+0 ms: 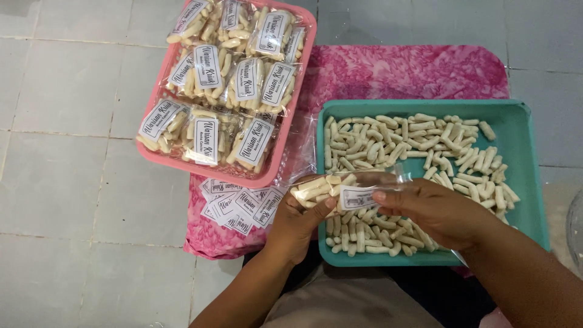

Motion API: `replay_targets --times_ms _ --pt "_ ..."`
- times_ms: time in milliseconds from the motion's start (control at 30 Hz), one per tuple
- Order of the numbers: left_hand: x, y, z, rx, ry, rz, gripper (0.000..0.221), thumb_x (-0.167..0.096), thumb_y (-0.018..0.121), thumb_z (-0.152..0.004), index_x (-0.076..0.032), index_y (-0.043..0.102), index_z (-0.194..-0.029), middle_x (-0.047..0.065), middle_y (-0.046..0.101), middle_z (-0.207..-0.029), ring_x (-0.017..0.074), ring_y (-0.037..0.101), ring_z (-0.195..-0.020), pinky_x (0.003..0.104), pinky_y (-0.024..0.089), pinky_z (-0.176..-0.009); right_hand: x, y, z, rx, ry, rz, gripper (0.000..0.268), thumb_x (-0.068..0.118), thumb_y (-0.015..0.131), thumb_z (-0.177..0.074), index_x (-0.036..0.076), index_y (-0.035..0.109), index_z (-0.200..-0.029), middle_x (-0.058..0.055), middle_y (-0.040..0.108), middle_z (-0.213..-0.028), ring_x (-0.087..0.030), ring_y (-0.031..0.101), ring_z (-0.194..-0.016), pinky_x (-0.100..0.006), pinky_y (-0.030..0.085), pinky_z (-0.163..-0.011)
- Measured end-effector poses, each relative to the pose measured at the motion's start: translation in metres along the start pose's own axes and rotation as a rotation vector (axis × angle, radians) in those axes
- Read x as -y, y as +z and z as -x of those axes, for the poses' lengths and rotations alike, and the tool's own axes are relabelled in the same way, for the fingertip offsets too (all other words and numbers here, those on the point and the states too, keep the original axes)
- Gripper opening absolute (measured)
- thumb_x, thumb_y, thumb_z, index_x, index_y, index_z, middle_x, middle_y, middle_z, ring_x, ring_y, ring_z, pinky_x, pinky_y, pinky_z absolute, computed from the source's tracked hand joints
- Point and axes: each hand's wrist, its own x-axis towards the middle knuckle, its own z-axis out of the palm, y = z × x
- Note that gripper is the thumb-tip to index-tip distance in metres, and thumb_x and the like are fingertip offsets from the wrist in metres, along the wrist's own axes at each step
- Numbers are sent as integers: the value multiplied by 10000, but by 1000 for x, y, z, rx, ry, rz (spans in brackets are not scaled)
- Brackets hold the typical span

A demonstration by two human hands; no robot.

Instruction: Packaging small snack items into plastic bags by hand and using a spoon

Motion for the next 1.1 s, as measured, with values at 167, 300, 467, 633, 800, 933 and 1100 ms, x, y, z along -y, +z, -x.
replay_targets --times_ms 167,300,467,633,800,933,1100 --pt "6 -3 -1 36 -21 69 480 15 735 -861 57 581 -1313 209 722 -1161 257 720 -979 333 603 -879 7 6 14 -36 -94 159 534 219 605 -880 77 714 -1383 -95 727 -1426 -254 677 -1269 -433 466 -1077" --pt "12 -9 -5 53 -52 76 505 -3 751 -851 51 561 -1316 200 713 -1129 266 715 -950 347 632 -799 7 11 26 -208 -307 307 534 153 748 -803 107 653 -1327 -76 754 -1230 -189 764 -962 -340 592 -803" --pt "12 -5 -5 66 -72 104 508 -17 733 -874 42 549 -1344 186 707 -1143 233 714 -926 292 616 -761 -11 0 14 -270 -412 351 238 154 789 -790 60 700 -990 -25 648 -1408 -215 680 -1228 -393 641 -945" --pt "16 -9 -5 148 11 167 436 -146 647 -991 128 506 -1299 202 730 -967 163 743 -703 214 642 -652 -9 4 18 -193 -586 324 152 143 727 -872 7 788 -904 -61 669 -1362 -173 645 -1061 -330 557 -844" --pt "15 -8 -3 123 -17 276 505 -284 491 -1061 120 487 -1364 274 673 -1174 273 733 -923 313 655 -771 0 15 25 -272 -474 483 332 292 732 -826 95 832 -1074 -9 638 -1415 -170 655 -1243 -371 582 -946" --pt "16 -9 -4 120 -17 291 526 -305 502 -1046 115 517 -1363 279 676 -1181 283 718 -911 329 637 -759 -14 5 15 -307 -528 418 261 238 781 -807 63 712 -988 -40 650 -1398 -218 642 -1295 -445 504 -1101" --pt "14 -4 -4 171 -5 284 645 -412 505 -1030 90 475 -1434 271 658 -1253 290 720 -992 328 646 -779 -15 10 17 -276 -579 278 195 144 757 -841 -43 797 -805 -68 681 -1375 -179 632 -1118 -320 522 -850"
